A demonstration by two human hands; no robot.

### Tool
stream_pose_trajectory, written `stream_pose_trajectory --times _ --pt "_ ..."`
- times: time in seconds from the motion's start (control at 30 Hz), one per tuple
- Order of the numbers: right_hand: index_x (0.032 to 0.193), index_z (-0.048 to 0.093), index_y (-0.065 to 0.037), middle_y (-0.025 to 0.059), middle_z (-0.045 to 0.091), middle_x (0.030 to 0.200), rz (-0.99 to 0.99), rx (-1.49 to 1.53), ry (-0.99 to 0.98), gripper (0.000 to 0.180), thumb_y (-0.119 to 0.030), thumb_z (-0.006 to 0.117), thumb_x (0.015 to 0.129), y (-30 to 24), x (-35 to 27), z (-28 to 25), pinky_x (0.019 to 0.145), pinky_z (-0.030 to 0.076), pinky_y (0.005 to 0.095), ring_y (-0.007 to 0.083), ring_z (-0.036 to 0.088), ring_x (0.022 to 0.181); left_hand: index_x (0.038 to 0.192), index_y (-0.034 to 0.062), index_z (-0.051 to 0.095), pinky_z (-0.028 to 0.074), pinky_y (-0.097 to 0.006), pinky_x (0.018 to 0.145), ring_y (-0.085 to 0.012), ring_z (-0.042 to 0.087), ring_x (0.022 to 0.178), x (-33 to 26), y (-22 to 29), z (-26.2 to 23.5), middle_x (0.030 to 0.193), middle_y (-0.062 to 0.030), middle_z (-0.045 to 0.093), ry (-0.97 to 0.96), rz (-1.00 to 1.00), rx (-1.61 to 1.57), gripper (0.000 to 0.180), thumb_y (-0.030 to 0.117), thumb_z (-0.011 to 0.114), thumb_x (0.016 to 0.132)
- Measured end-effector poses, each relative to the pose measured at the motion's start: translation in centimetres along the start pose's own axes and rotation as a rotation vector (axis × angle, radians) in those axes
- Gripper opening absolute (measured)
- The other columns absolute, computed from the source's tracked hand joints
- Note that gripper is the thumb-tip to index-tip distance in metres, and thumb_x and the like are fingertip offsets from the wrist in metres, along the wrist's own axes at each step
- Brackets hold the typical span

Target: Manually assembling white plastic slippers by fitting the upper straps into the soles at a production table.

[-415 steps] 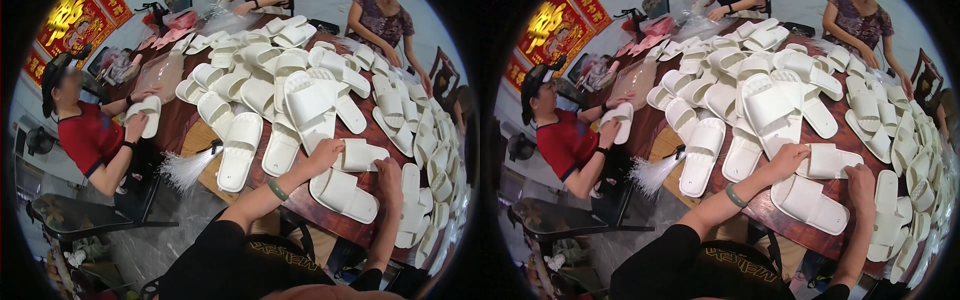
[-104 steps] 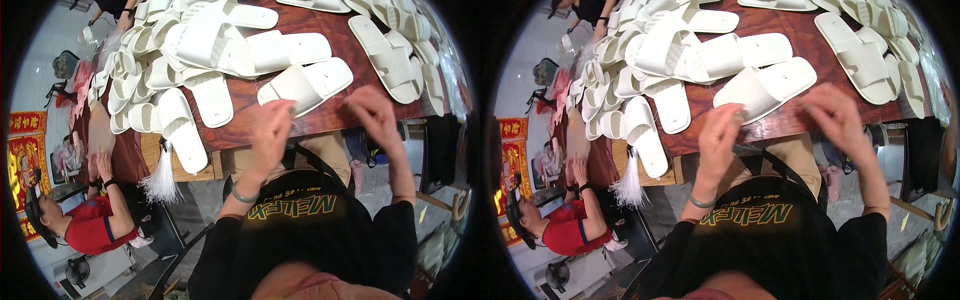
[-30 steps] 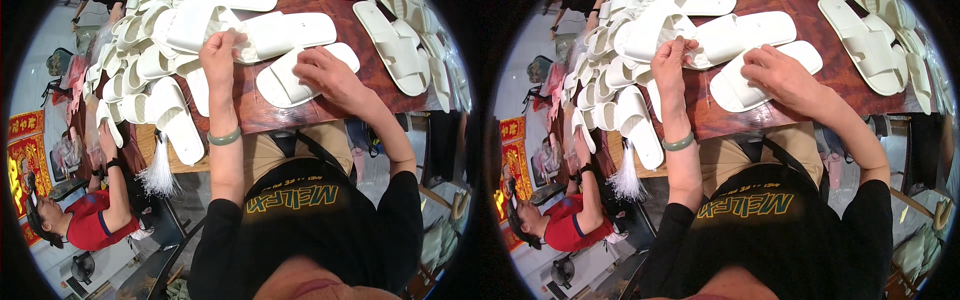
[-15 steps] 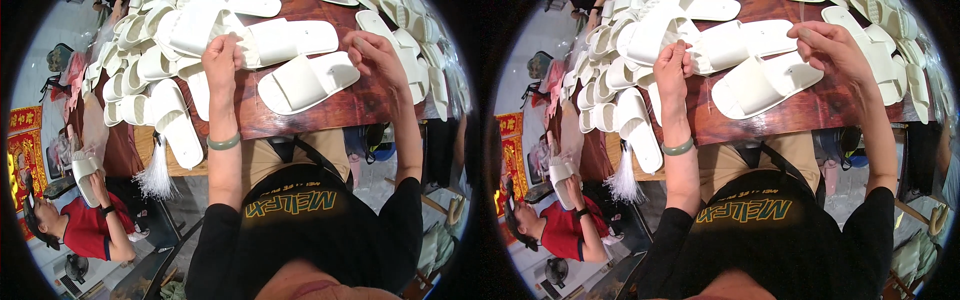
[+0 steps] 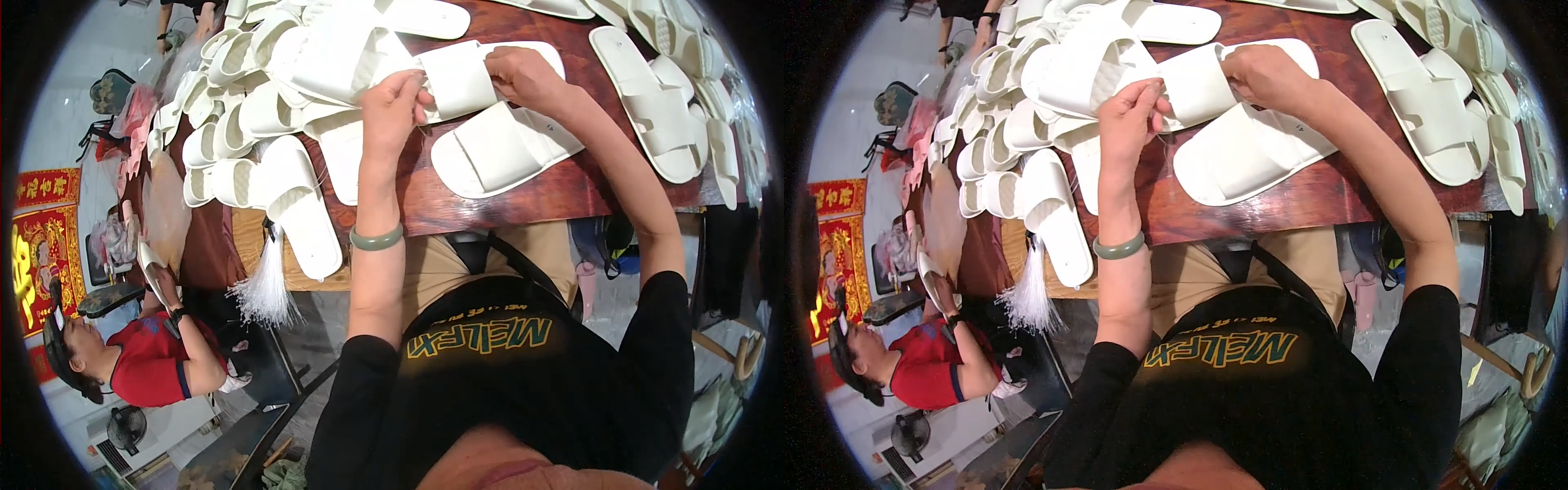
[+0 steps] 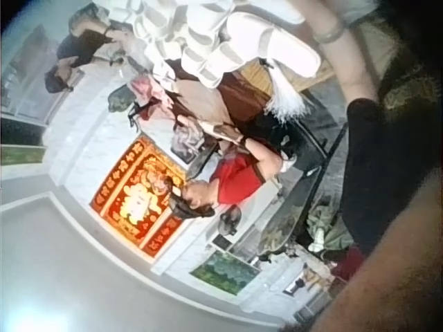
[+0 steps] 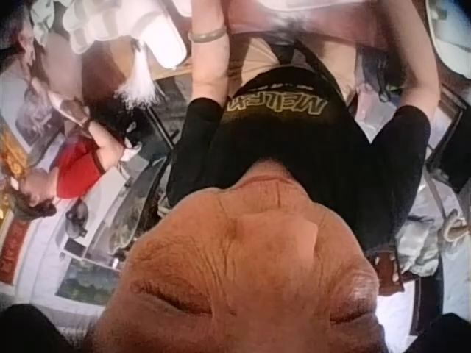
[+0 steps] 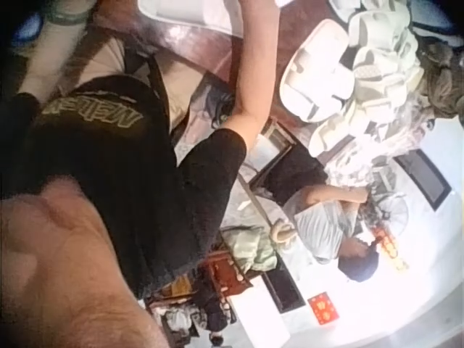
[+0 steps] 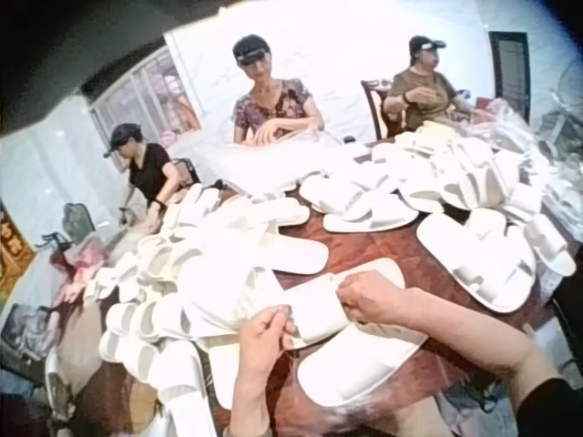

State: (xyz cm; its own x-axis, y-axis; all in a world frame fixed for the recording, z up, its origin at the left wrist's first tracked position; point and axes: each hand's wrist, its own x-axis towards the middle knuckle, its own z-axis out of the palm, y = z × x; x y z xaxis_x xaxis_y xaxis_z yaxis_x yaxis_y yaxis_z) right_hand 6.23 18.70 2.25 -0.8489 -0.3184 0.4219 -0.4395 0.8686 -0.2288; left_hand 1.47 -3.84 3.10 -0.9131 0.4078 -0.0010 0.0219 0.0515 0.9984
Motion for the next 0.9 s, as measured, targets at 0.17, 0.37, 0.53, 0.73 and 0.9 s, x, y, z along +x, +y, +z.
stream_pose_trajectory --times 0.17,0.37,0.53,0.73,0.9 --pt "0.085 0.06 -0.005 0.0044 0.055 0.07 0.029 0.367 0.024 0.008 -0.011 0.061 0.08 2.2 0.5 2.3 0.071 0.039 0.034 0.0223 0.048 0.072 0.091 -0.0028 0.064 0.033 -0.019 0.042 -0.0042 0.046 0.047 0.1 -0.4 0.3 0.066 -0.0037 0.061 -0.086 0.002 -0.026 0.02 0.012 0.05 0.091" --pt "0.082 0.062 -0.007 0.0005 0.053 0.068 0.009 0.319 -0.018 0.005 -0.009 0.064 0.078 2.5 0.6 2.9 0.072 0.036 0.0295 0.0181 0.039 0.074 0.078 -0.0017 0.061 0.033 -0.019 0.042 -0.0044 0.044 0.046 0.1 -0.4 0.1 0.062 -0.0018 0.058 -0.147 0.01 0.039 0.021 0.012 0.051 0.09" --pt "0.081 0.064 -0.007 -0.0007 0.048 0.065 0.079 0.336 -0.021 0.005 -0.01 0.065 0.077 1.7 0.4 2.9 0.071 0.036 0.0275 0.0169 0.037 0.076 0.076 -0.0011 0.061 0.032 -0.019 0.042 -0.0044 0.044 0.046 -0.1 0.0 -0.3 0.06 -0.0011 0.056 -0.193 -0.02 0.078 0.02 0.012 0.054 0.089" --pt "0.086 0.065 -0.008 -0.0041 0.044 0.069 0.096 0.434 -0.005 0.01 -0.012 0.065 0.077 0.3 0.0 2.2 0.072 0.037 0.0265 0.0149 0.036 0.081 0.073 0.0022 0.06 0.032 -0.019 0.043 -0.0042 0.043 0.047 -0.7 0.5 -0.6 0.059 0.0 0.055 -0.181 -0.106 0.073 0.021 0.015 0.056 0.088" --pt "0.087 0.065 -0.008 -0.0034 0.046 0.072 0.105 0.426 -0.025 0.01 -0.013 0.065 0.078 0.2 -0.2 2.5 0.073 0.038 0.0259 0.0147 0.036 0.081 0.074 0.0029 0.059 0.032 -0.019 0.044 -0.0037 0.042 0.049 -0.8 1.0 -0.9 0.058 0.0026 0.052 -0.233 -0.189 0.186 0.023 0.018 0.054 0.09"
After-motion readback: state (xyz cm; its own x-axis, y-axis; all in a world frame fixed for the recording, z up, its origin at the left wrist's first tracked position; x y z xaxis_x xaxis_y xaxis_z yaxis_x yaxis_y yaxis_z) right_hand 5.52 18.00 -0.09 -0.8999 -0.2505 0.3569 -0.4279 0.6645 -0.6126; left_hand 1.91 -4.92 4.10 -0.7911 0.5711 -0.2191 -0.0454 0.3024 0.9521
